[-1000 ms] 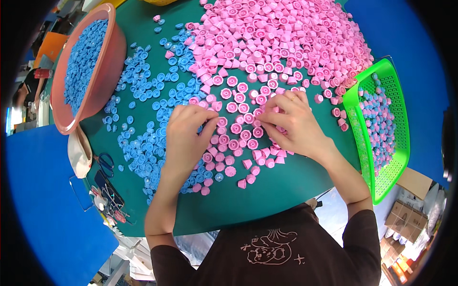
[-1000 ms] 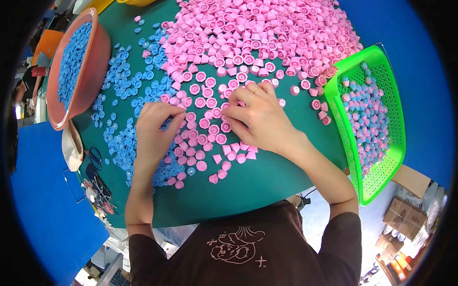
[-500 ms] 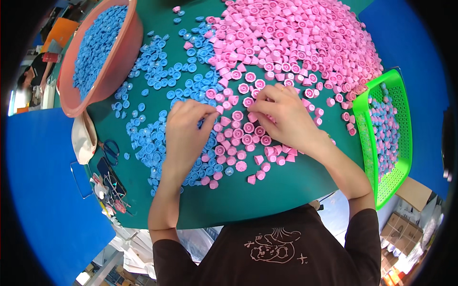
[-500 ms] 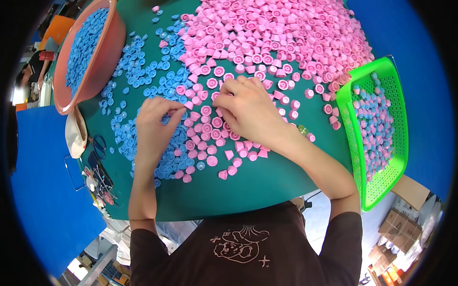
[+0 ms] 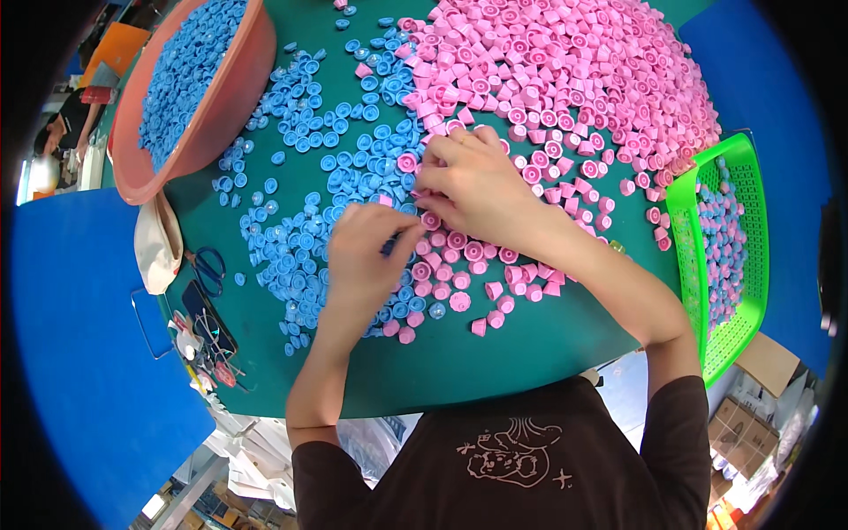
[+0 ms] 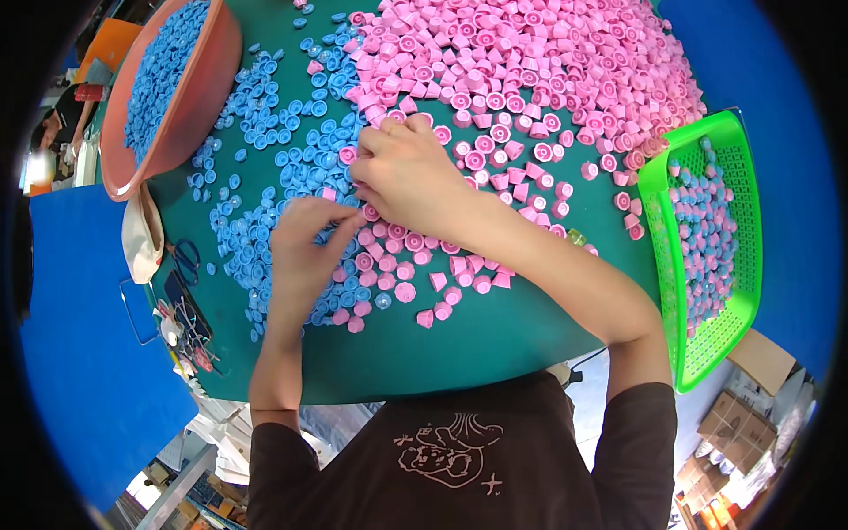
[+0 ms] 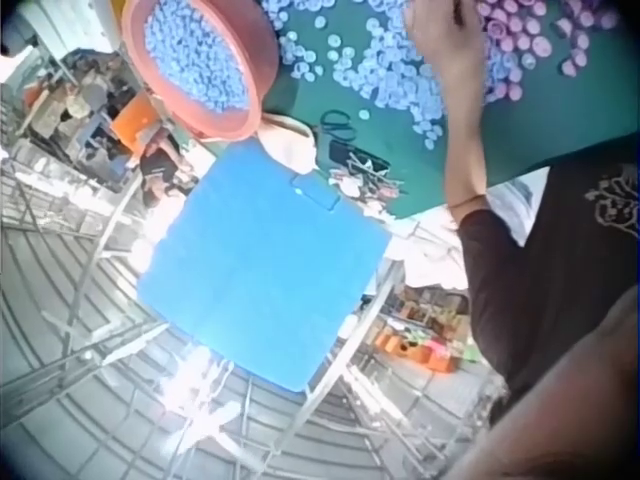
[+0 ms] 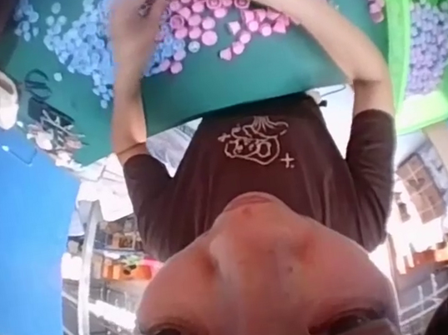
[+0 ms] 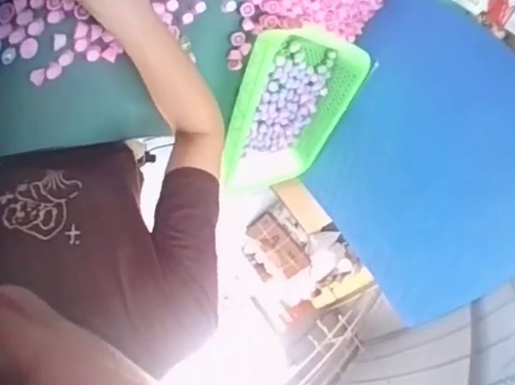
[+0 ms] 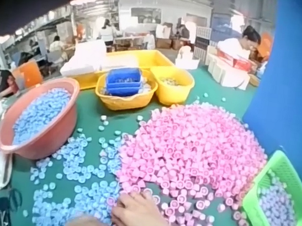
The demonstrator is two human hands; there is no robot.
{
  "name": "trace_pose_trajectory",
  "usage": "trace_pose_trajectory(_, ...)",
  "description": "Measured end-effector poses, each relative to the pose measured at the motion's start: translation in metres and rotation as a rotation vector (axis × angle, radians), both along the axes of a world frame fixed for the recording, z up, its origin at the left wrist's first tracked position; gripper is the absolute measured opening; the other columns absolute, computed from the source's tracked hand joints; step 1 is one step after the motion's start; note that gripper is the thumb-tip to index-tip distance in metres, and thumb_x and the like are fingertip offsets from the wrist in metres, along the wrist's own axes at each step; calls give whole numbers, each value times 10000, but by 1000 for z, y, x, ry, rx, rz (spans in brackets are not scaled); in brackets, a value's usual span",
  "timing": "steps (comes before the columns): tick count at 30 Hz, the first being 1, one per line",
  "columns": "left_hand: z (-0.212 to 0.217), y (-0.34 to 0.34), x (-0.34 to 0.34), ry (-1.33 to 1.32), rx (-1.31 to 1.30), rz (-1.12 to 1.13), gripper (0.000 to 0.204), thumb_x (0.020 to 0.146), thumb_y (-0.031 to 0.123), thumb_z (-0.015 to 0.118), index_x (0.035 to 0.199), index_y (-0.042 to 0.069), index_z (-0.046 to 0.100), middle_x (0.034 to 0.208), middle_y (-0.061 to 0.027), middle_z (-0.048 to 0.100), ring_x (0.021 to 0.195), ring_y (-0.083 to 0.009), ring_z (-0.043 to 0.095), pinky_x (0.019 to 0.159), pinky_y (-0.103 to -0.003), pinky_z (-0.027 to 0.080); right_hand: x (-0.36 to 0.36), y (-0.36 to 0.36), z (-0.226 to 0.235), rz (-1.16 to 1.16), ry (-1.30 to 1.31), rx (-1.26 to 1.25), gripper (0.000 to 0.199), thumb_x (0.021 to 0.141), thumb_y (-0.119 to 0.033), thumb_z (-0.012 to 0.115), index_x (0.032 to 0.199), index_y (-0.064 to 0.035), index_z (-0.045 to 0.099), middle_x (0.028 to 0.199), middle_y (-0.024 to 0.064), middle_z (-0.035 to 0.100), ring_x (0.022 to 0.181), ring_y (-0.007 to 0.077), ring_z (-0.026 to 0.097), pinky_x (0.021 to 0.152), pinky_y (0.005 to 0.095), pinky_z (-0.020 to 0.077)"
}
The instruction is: Assembling and sorting small colorful plastic toy components using a small hammer at a workbench.
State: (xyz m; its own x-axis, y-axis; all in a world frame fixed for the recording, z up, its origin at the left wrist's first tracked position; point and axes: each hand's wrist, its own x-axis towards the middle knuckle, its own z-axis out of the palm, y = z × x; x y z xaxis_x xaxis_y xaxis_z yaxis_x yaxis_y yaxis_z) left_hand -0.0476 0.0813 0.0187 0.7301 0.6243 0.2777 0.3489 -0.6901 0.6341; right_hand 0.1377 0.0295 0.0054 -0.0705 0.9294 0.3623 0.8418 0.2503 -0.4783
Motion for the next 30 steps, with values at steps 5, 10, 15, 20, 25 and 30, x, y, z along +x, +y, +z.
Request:
trace_pose_trajectory(5, -4, 14, 8, -17, 46, 70, 110, 750, 99, 766, 825, 71, 690, 786, -43, 604, 745, -239, 569, 671, -362, 446, 6, 3, 2, -24, 65, -4, 80, 780, -139, 717, 854, -108, 719, 887, 15, 587, 911, 195, 555, 844, 373, 354)
trace_pose_trajectory(10, -16, 24, 19, -17, 57, 26, 106, 761, 108, 757, 826, 59, 690, 787, -49, 597, 747, -246, 568, 669, -368, 449, 31, 0, 16, -45, 49, -101, 103, 792, -135, 720, 894, -125, 733, 902, 18, 597, 920, 200, 560, 845, 383, 345)
trace_pose_trajectory(15, -6, 30, 17, 43, 85, -38, 92, 761, 100, 751, 818, 54, 695, 784, -51, 600, 761, -251, 572, 691, -367, 451, 31, 8, 5, -35, -67, -103, 104, 778, -181, 742, 866, -127, 734, 903, 23, 605, 912, 201, 557, 855, 401, 338)
trace_pose_trajectory(20, 6, 25, 11, 47, 7, -5, 85, 755, 101, 753, 809, 67, 697, 784, -47, 600, 771, -249, 566, 692, -370, 446, 40, 13, 3, -109, -80, -133, 113, 771, -199, 744, 856, -129, 719, 880, 18, 592, 917, 197, 558, 855, 397, 339)
trace_pose_trajectory(25, 7, -6, -11, 119, 62, -80, 118, 726, 94, 782, 822, 83, 715, 798, -17, 591, 738, -194, 544, 645, -325, 433, 24, -24, 27, 19, 53, -48, 93, 777, -131, 716, 868, -128, 698, 878, 8, 561, 912, 197, 541, 854, 394, 345)
trace_pose_trajectory(30, -3, -34, -26, 98, 86, -51, 127, 742, 112, 755, 862, 124, 717, 828, -5, 580, 786, -213, 546, 671, -363, 425, 9, -80, 35, 117, 42, -172, 277, 728, -102, 716, 1003, -131, 730, 1026, 31, 584, 1003, 233, 526, 928, 405, 334)
